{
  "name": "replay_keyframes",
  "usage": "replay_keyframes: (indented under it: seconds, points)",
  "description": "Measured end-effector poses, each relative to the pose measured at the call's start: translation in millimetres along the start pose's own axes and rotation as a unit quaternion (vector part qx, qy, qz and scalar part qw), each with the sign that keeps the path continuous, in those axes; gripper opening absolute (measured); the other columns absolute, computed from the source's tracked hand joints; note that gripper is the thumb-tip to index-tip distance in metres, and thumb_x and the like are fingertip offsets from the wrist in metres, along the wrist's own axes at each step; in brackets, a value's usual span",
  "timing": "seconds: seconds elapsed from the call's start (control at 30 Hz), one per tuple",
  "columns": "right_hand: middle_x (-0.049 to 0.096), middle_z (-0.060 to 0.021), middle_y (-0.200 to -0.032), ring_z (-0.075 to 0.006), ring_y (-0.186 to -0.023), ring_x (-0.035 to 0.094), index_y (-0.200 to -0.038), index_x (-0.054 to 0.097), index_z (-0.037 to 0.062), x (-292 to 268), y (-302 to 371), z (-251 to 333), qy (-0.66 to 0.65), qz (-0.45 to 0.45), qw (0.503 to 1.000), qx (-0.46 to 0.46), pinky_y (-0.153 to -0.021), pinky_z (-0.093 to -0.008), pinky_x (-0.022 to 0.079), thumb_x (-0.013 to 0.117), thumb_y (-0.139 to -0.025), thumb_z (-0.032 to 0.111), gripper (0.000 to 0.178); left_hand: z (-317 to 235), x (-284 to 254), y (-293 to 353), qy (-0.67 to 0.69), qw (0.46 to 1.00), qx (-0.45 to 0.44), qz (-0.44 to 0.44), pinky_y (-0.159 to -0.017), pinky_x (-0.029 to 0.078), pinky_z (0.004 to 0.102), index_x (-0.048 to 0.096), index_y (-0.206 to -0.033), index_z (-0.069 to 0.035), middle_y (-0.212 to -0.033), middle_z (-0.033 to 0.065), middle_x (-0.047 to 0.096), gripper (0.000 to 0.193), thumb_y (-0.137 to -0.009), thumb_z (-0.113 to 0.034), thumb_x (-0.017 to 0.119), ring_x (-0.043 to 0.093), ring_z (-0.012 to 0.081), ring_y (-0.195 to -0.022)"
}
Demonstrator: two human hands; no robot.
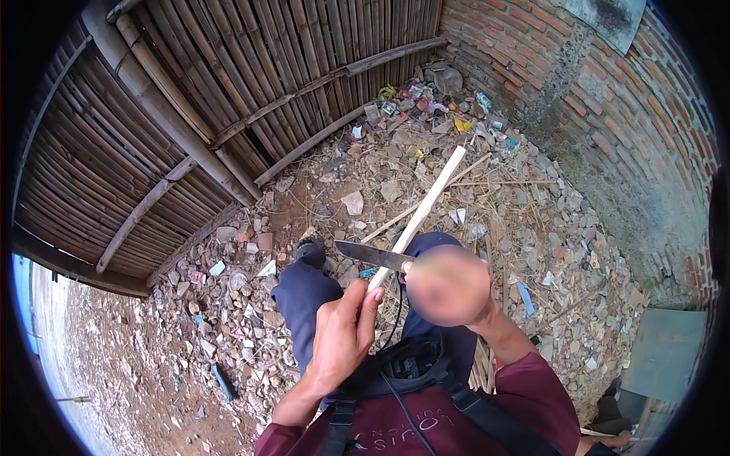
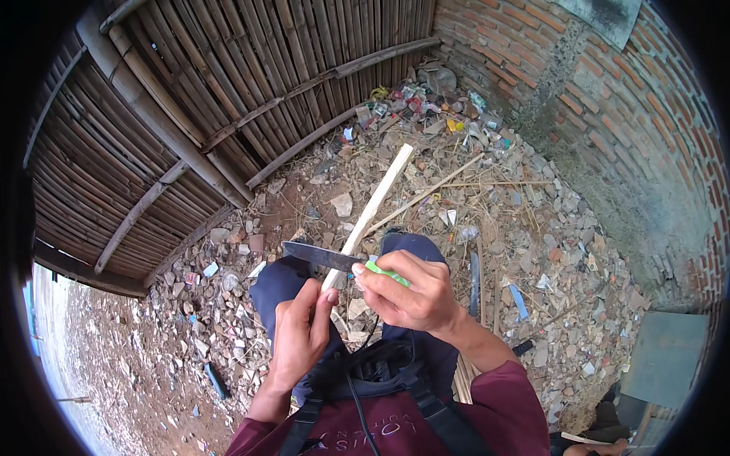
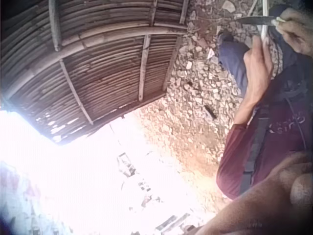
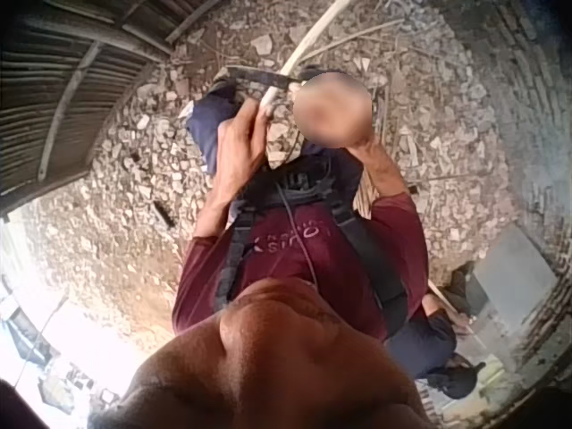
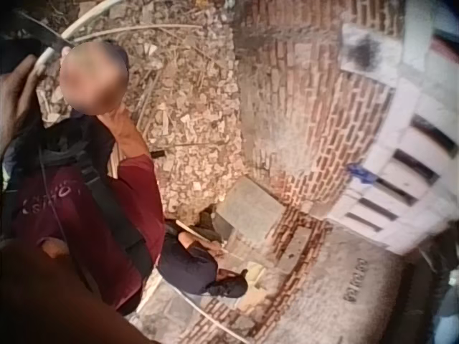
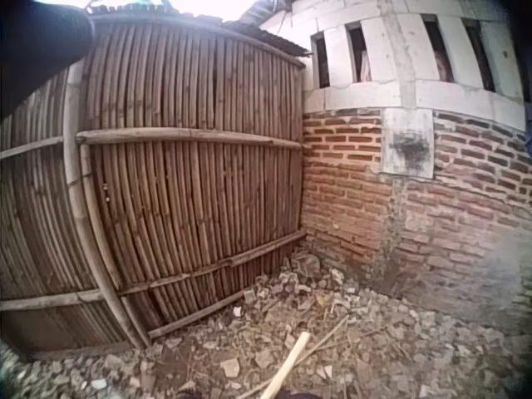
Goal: The person carves and whittles long pieces of bamboo using a knife.
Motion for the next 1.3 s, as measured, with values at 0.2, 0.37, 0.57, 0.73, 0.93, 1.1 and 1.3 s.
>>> replay_keyframes:
  seconds: [0.2, 0.37, 0.57, 0.73, 0.93, 1.1, 1.3]
  points:
    - [0.068, -0.0015, -0.083, -0.0165, -0.064, 0.067, -0.1, 0.08, 0.0092, -5.2, -2.0, 0.7, -0.006, -0.006, 1.0, -0.004, -0.052, -0.0305, 0.052, 0.084, -0.082, 0.005, 0.02, -4.5, 0.9, 2.2, -0.005, 1.0, -0.004, 0.011, -0.05, 0.042, 0.0432, 0.057, -0.092, 0.0, -0.061, 0.0192, 0.056, 0.022, -0.11, -0.011, 0.064, 0.058, 0.0383, -0.051]
    - [0.068, -0.0019, -0.083, -0.0165, -0.063, 0.066, -0.1, 0.081, 0.009, -8.1, -4.3, -0.8, -0.009, -0.016, 1.0, -0.016, -0.051, -0.0305, 0.051, 0.085, -0.08, 0.005, 0.02, -7.4, 0.0, 2.1, -0.009, 1.0, -0.001, 0.011, -0.05, 0.042, 0.043, 0.057, -0.092, 0.0, -0.061, 0.0191, 0.056, 0.023, -0.11, -0.011, 0.064, 0.058, 0.0383, -0.051]
    - [0.069, -0.0012, -0.085, -0.0167, -0.066, 0.067, -0.102, 0.082, 0.0102, -10.1, -4.7, -4.2, 0.015, -0.015, 1.0, -0.023, -0.053, -0.0306, 0.052, 0.084, -0.079, 0.006, 0.024, -5.7, 0.5, 0.4, -0.009, 1.0, -0.005, 0.015, -0.05, 0.042, 0.0431, 0.057, -0.092, 0.0, -0.061, 0.0188, 0.056, 0.023, -0.111, -0.012, 0.063, 0.059, 0.0381, -0.051]
    - [0.069, -0.0008, -0.084, -0.0168, -0.066, 0.067, -0.102, 0.082, 0.0106, -8.6, -3.0, -6.7, 0.028, -0.021, 0.999, -0.02, -0.054, -0.0306, 0.053, 0.084, -0.078, 0.005, 0.025, -3.8, 0.7, 0.7, -0.006, 1.0, -0.006, 0.014, -0.049, 0.041, 0.0428, 0.058, -0.093, 0.0, -0.061, 0.0185, 0.055, 0.022, -0.111, -0.013, 0.063, 0.058, 0.0372, -0.05]
    - [0.068, -0.0005, -0.084, -0.017, -0.066, 0.067, -0.103, 0.082, 0.0106, -8.3, 0.0, -13.1, 0.04, -0.029, 0.999, -0.02, -0.053, -0.0308, 0.053, 0.084, -0.078, 0.005, 0.025, 2.2, 0.5, 2.0, -0.014, 1.0, -0.016, 0.02, -0.049, 0.041, 0.0431, 0.058, -0.093, 0.0, -0.06, 0.0185, 0.055, 0.022, -0.111, -0.013, 0.063, 0.059, 0.0377, -0.05]
    - [0.068, -0.0012, -0.084, -0.017, -0.064, 0.067, -0.104, 0.082, 0.0107, -9.5, -1.0, -19.5, 0.05, -0.033, 0.998, -0.013, -0.053, -0.031, 0.054, 0.084, -0.078, 0.004, 0.027, 8.4, -0.2, 4.1, -0.007, 1.0, -0.022, 0.011, -0.05, 0.037, 0.038, 0.062, -0.093, 0.001, -0.058, 0.0142, 0.049, 0.025, -0.112, -0.014, 0.06, 0.044, 0.02, -0.048]
    - [0.071, -0.0054, -0.08, -0.0167, -0.063, 0.07, -0.095, 0.077, 0.0049, -12.2, -5.8, -21.5, 0.057, -0.031, 0.998, -0.018, -0.053, -0.0296, 0.054, 0.082, -0.078, -0.004, 0.02, 9.8, -1.3, 2.9, -0.017, 0.999, -0.028, 0.022, -0.051, 0.038, 0.0383, 0.061, -0.092, 0.001, -0.059, 0.0151, 0.051, 0.025, -0.112, -0.014, 0.061, 0.047, 0.0208, -0.048]
Point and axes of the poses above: each hand's wrist, its own y-axis away from the middle knuckle, its own x-axis out of the palm, z = x × y, the point moved 10 cm from there along -y, towards the middle knuckle
